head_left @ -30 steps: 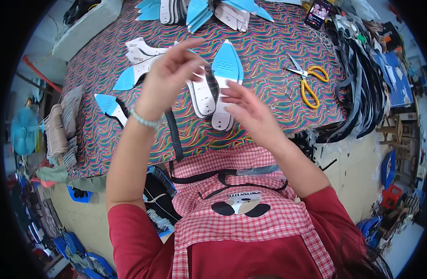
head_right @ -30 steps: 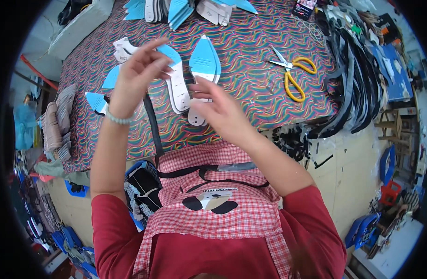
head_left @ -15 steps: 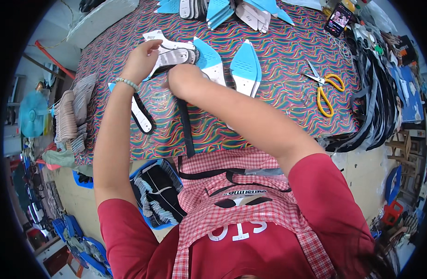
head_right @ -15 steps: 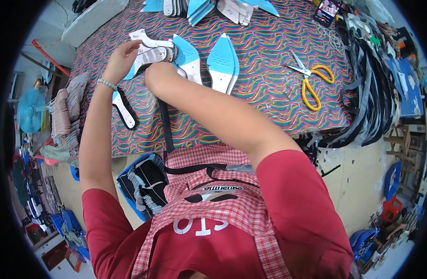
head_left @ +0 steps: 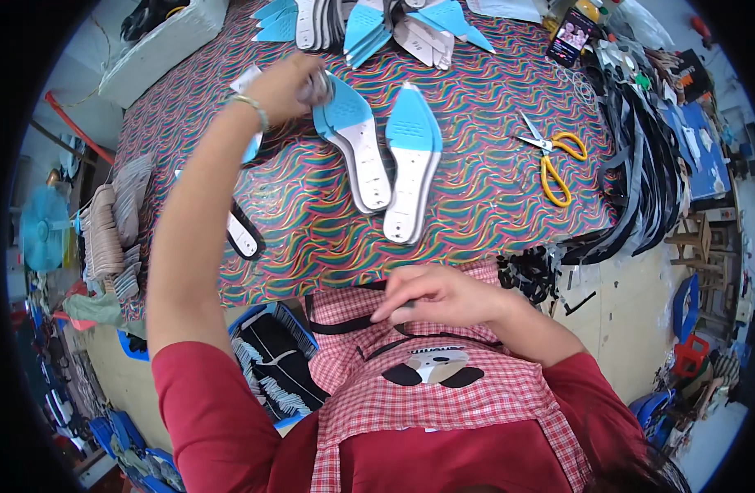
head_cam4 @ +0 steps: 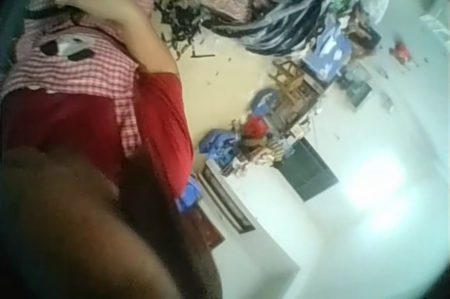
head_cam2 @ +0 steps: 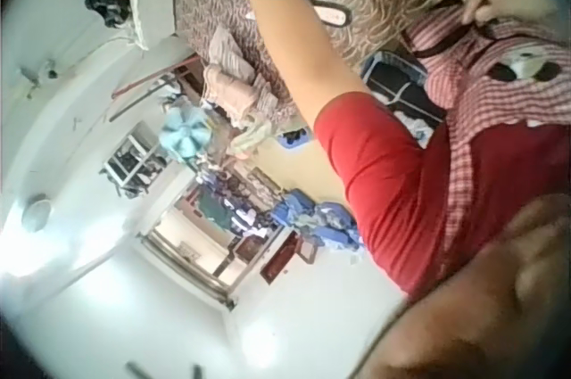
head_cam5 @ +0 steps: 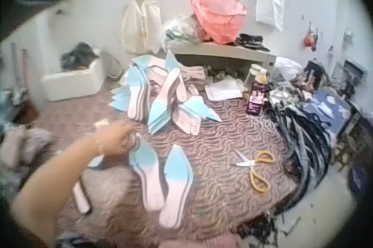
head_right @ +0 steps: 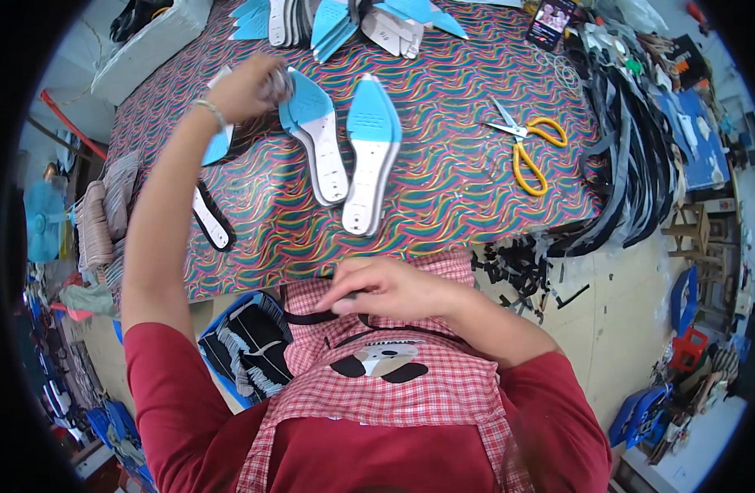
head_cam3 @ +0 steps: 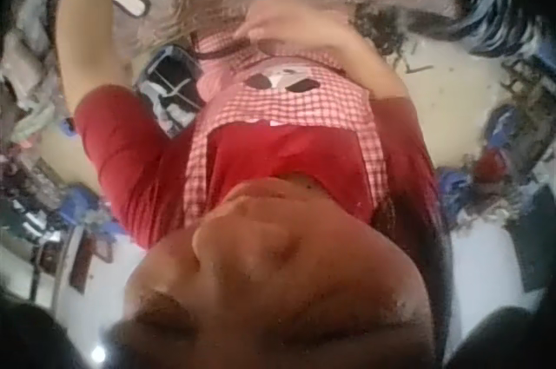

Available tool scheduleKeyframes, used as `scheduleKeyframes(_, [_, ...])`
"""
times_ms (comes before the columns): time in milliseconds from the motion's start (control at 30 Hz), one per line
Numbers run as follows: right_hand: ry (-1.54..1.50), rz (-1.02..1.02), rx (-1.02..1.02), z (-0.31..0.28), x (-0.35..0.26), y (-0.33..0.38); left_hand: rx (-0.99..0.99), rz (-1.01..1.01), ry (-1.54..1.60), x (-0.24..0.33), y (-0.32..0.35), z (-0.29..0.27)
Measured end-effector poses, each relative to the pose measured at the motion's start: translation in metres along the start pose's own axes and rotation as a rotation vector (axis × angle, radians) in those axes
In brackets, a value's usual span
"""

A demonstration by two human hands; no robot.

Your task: The person assembles slipper sandals by attaching black straps to light-blue and white slipper soles. They repeatedly pick up a sole, wrap a strap around it, and trim the excess strap with yellow-handled scissors. Finished units are placed on the table, and the process repeats for multiple pairs.

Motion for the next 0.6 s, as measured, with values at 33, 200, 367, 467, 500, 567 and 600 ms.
scheduleKeyframes(33, [-0.014, -0.008, 0.085, -0.008, 0.006, 0.015, 0.072, -0.036, 0.002, 0.006, -0.005, -0.027])
scheduleKeyframes(200, [-0.492, 0.351, 0.305, -0.032, 0.057, 0.079, 0.47, 0.237, 0.065, 0.109, 0.034, -0.136])
scheduleKeyframes(367, [-0.478, 0.349, 0.354, -0.044, 0.045, 0.106, -0.158, 0.326, 0.044, 0.192, 0.127, -0.022])
scheduleKeyframes(467, [-0.397, 0.371, 0.472, -0.055, 0.046, 0.108, -0.162, 0.119, 0.312, 0.173, 0.164, 0.04])
scheduleKeyframes(500, [-0.345, 0.38, 0.533, -0.059, 0.046, 0.106, -0.052, 0.045, 0.396, 0.162, 0.165, 0.045])
scheduleKeyframes(567, [-0.01, 0.165, 0.536, -0.062, 0.028, 0.084, 0.297, -0.539, 0.859, 0.114, 0.168, 0.044])
scheduleKeyframes(600, [0.29, -0.003, 0.51, -0.056, 0.008, 0.066, 0.475, -0.46, 0.627, 0.09, 0.165, 0.036])
Point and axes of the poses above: each hand's wrist, its own y-axis away from the middle knuckle, its own z-axis out of the palm, x = y × z, the point moved 10 cm from there along -y, towards the middle knuckle, and after that the axes turned 1 degree about y, right-handed, at the moved point
